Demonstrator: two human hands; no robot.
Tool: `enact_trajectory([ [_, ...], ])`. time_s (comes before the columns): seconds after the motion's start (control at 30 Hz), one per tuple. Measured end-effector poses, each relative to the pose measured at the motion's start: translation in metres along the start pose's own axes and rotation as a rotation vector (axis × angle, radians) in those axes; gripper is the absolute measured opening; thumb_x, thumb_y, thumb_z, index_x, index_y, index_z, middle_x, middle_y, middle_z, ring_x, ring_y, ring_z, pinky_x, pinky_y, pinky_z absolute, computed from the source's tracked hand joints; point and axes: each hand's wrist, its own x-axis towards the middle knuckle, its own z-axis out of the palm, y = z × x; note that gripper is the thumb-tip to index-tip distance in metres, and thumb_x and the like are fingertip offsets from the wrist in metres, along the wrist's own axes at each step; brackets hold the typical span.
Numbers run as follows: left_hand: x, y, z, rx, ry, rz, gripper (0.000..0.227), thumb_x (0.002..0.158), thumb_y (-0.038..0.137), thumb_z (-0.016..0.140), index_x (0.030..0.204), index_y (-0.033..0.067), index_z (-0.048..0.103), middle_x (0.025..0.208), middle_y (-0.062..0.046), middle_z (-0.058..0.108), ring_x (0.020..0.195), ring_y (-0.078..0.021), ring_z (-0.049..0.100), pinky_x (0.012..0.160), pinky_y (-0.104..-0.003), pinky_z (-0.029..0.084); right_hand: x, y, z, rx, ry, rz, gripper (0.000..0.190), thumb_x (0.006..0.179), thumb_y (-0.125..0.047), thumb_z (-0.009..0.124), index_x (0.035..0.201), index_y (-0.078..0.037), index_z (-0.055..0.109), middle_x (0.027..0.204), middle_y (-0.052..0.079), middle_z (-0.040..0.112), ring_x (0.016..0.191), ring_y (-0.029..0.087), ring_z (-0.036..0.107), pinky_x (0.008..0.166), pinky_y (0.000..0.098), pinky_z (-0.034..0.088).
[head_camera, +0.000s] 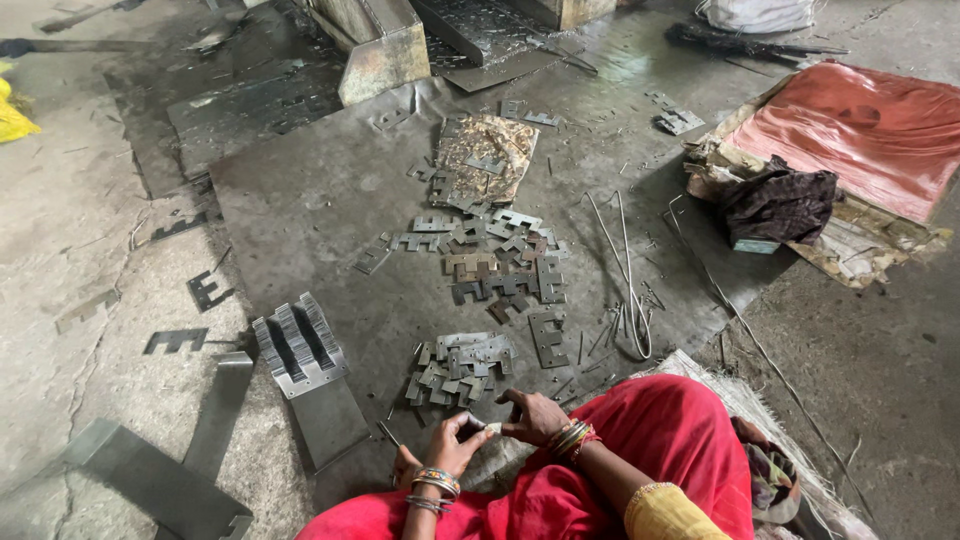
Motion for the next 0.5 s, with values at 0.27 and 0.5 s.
enact_trajectory([
  [0.27, 0.0016, -0.0009, -0.0038, -0.230, -0.060, 0.021, 0.015, 0.084, 0.014, 0.082, 0.088, 0.0009, 0.074, 0.079, 0.001, 0.075, 0.073, -0.0044, 0.064, 0.067, -0.026, 0.053, 0.0000, 0.0044, -0.0006, 0.040, 0.009, -0.061, 0.056, 0.081, -0.041, 0.077, 0.125, -0.010, 0.064, 0.087, 0.016, 0.077, 0.083, 0.036, 0.075, 0.073, 0.0454, 0.059],
  [0.5, -0.0012, 0.0006, 0.0028, -0.005, -0.029, -0.095, 0.023, 0.081, 0.018, 0.086, 0.084, 0.0017, 0.071, 0.075, -0.001, 0.074, 0.070, -0.0064, 0.064, 0.067, -0.027, 0.053, 0.0011, 0.0029, -0.0015, 0.013, -0.041, -0.032, 0.059, 0.078, -0.041, 0.079, 0.126, -0.010, 0.062, 0.090, 0.016, 0.077, 0.085, 0.035, 0.075, 0.075, 0.0448, 0.059],
])
